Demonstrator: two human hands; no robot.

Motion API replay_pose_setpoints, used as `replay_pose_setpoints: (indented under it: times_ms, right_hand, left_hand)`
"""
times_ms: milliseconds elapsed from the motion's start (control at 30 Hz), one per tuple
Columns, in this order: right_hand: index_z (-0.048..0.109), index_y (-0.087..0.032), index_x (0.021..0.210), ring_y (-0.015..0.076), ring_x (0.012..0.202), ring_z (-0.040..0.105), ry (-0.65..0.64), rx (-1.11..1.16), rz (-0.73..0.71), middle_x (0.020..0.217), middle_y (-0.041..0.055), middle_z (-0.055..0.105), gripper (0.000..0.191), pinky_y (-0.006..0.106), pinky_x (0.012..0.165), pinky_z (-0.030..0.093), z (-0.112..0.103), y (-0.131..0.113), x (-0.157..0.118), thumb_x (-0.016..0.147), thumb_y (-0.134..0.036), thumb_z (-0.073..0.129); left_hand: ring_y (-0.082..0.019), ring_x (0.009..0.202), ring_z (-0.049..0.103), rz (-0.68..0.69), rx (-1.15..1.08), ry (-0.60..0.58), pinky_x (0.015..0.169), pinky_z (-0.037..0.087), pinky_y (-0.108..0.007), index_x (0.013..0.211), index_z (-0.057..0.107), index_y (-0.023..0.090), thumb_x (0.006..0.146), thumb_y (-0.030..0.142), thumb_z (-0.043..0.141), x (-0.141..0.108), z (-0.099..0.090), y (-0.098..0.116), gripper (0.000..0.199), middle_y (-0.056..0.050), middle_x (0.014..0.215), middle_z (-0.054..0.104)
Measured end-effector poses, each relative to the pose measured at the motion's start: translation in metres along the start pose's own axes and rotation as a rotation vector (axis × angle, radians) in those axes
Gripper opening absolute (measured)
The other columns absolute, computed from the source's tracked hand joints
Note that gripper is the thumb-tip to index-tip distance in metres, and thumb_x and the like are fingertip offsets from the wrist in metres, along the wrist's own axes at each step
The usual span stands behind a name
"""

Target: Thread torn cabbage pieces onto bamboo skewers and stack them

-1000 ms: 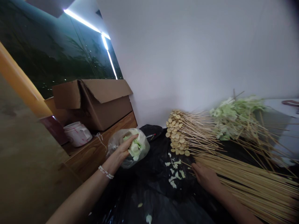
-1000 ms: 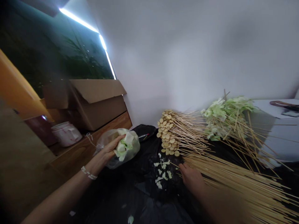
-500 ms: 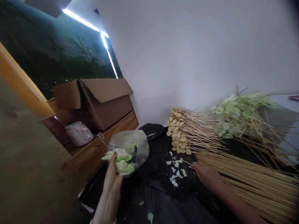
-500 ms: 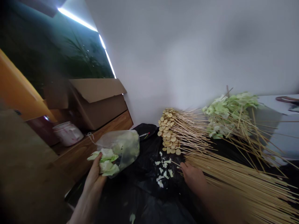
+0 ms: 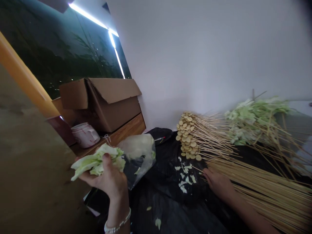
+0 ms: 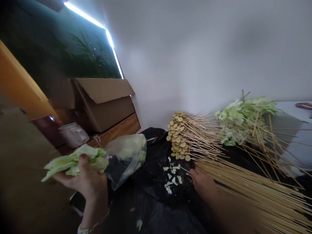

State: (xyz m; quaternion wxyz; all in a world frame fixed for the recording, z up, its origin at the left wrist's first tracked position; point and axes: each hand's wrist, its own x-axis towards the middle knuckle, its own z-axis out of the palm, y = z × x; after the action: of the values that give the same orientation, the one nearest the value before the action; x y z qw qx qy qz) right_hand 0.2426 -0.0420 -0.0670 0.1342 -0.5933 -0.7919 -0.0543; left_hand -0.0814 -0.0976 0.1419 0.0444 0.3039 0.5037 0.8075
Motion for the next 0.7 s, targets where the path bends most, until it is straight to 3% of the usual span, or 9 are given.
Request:
replay_pose_setpoints:
  times_ms: [33,67,167,267,333,467,567,700]
  right_hand:
    - [0.061,-0.024,0.092,0.0173,0.070,0.063,-0.001,-0.004,-0.003,0.085,0.0028,0.065,0.024,0.026,0.050,0.025,-0.001,0.000,0.000,0.097,-0.028,0.038]
    - [0.061,-0.023,0.092,0.0172,0.069,0.063,-0.003,-0.010,-0.004,0.084,0.0028,0.066,0.024,0.026,0.050,0.025,-0.002,0.000,0.000,0.097,-0.028,0.038]
    - [0.061,-0.022,0.092,0.0167,0.068,0.063,0.001,-0.027,-0.004,0.085,0.0030,0.066,0.025,0.026,0.050,0.024,-0.005,-0.001,0.000,0.098,-0.028,0.037]
    - [0.060,-0.022,0.095,0.0163,0.071,0.063,0.004,-0.015,-0.010,0.090,0.0035,0.066,0.023,0.026,0.051,0.024,-0.006,-0.003,0.001,0.098,-0.026,0.037]
    - [0.060,-0.021,0.095,0.0163,0.071,0.063,0.005,-0.003,-0.007,0.089,0.0038,0.066,0.021,0.026,0.051,0.024,-0.008,-0.003,0.001,0.097,-0.025,0.039]
    - [0.060,-0.021,0.093,0.0153,0.067,0.062,0.017,-0.004,-0.003,0.084,0.0031,0.065,0.021,0.026,0.052,0.025,-0.012,-0.006,0.002,0.096,-0.022,0.040]
    - [0.060,-0.021,0.091,0.0146,0.066,0.062,0.024,-0.013,-0.003,0.083,0.0024,0.065,0.020,0.026,0.053,0.025,-0.015,-0.007,0.002,0.096,-0.020,0.041]
    - [0.060,-0.021,0.091,0.0143,0.066,0.061,0.020,-0.020,-0.012,0.083,0.0022,0.065,0.020,0.026,0.053,0.026,-0.017,-0.007,0.003,0.096,-0.021,0.040]
  left_hand:
    - [-0.021,0.127,0.047,0.121,-0.003,0.057,0.095,0.050,-0.034,0.139,0.011,0.040,0.085,0.040,0.054,-0.013,0.007,0.005,0.070,0.000,0.140,0.041]
    - [-0.022,0.129,0.045,0.150,0.005,-0.023,0.099,0.048,-0.036,0.139,0.016,0.040,0.082,0.038,0.059,-0.027,0.013,0.009,0.072,0.000,0.139,0.043]
    - [-0.025,0.116,0.056,0.052,-0.054,-0.458,0.096,0.049,-0.038,0.143,0.015,0.031,0.074,0.036,0.069,-0.066,0.036,0.002,0.088,-0.007,0.127,0.056]
    - [-0.024,0.108,0.060,-0.139,-0.078,-0.905,0.096,0.047,-0.037,0.141,0.028,0.024,0.072,0.028,0.072,-0.089,0.064,-0.037,0.082,-0.010,0.123,0.060]
    - [-0.024,0.108,0.061,-0.208,-0.070,-1.079,0.096,0.047,-0.038,0.136,0.038,0.020,0.070,0.024,0.073,-0.096,0.082,-0.075,0.075,-0.011,0.121,0.062]
    - [-0.024,0.108,0.060,-0.169,0.065,-1.288,0.099,0.044,-0.038,0.129,0.049,0.015,0.060,0.019,0.080,-0.099,0.099,-0.139,0.076,-0.011,0.119,0.064]
    - [-0.023,0.107,0.061,-0.151,0.058,-1.406,0.097,0.045,-0.037,0.132,0.050,0.016,0.070,0.033,0.075,-0.094,0.093,-0.162,0.069,-0.010,0.121,0.064]
    - [-0.023,0.108,0.061,-0.208,0.000,-1.279,0.097,0.044,-0.037,0.129,0.054,0.015,0.088,0.046,0.053,-0.085,0.081,-0.171,0.051,-0.012,0.115,0.066]
